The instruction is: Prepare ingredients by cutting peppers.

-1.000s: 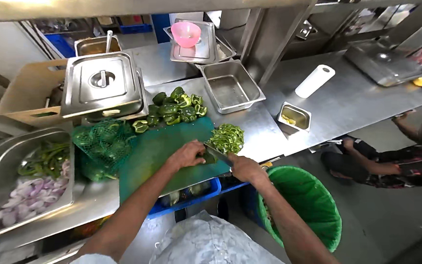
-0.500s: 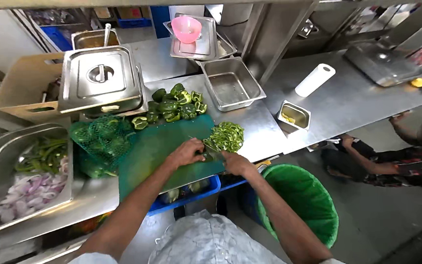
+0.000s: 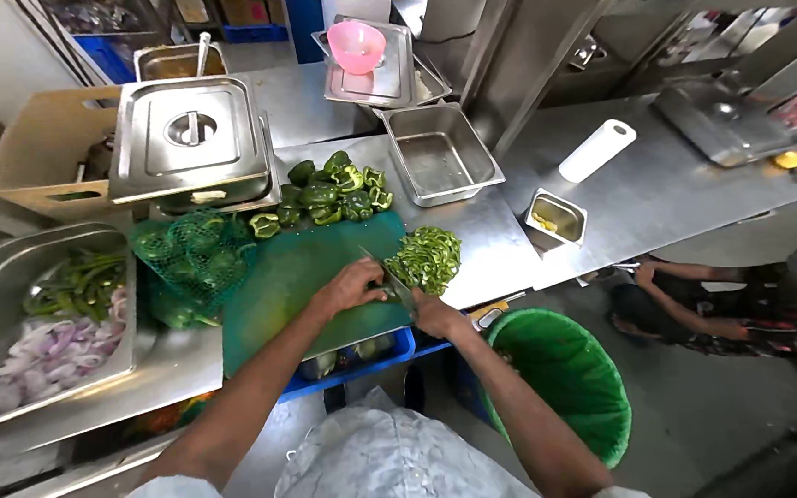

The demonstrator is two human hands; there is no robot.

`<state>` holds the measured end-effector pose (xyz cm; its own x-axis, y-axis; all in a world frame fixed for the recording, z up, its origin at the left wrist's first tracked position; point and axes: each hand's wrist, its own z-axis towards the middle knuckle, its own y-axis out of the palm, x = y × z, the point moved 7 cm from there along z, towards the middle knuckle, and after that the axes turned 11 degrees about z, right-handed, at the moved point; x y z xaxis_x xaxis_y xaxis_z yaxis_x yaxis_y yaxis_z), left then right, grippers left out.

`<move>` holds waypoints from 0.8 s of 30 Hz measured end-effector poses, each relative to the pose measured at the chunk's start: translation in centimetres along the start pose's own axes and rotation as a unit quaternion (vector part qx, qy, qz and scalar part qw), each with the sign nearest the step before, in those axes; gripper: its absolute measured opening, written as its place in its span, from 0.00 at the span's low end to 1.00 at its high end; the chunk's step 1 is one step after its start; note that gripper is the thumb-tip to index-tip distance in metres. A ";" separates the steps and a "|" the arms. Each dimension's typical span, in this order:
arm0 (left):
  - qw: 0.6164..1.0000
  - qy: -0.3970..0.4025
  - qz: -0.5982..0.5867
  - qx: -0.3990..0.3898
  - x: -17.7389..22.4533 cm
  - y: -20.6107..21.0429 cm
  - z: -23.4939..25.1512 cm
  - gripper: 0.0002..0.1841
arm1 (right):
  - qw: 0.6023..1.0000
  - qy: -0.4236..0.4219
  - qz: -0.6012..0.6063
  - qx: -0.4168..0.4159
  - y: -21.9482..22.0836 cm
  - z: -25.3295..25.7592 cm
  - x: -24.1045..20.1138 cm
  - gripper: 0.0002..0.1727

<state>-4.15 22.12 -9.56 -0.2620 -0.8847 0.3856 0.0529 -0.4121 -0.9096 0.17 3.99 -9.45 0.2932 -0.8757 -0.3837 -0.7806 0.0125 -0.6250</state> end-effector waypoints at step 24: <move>0.998 -0.021 0.001 -0.058 -1.3 -1.6 -0.6 0.12 | 0.998 -0.006 -0.057 0.035 -3.1 -3.7 -1.5 0.27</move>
<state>-4.49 24.07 -8.72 -0.2209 -0.8949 0.3877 -0.0587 -0.3846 -0.9212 0.11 3.46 -4.50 0.3854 -0.8674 -0.3149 -0.7006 -0.0530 -0.7116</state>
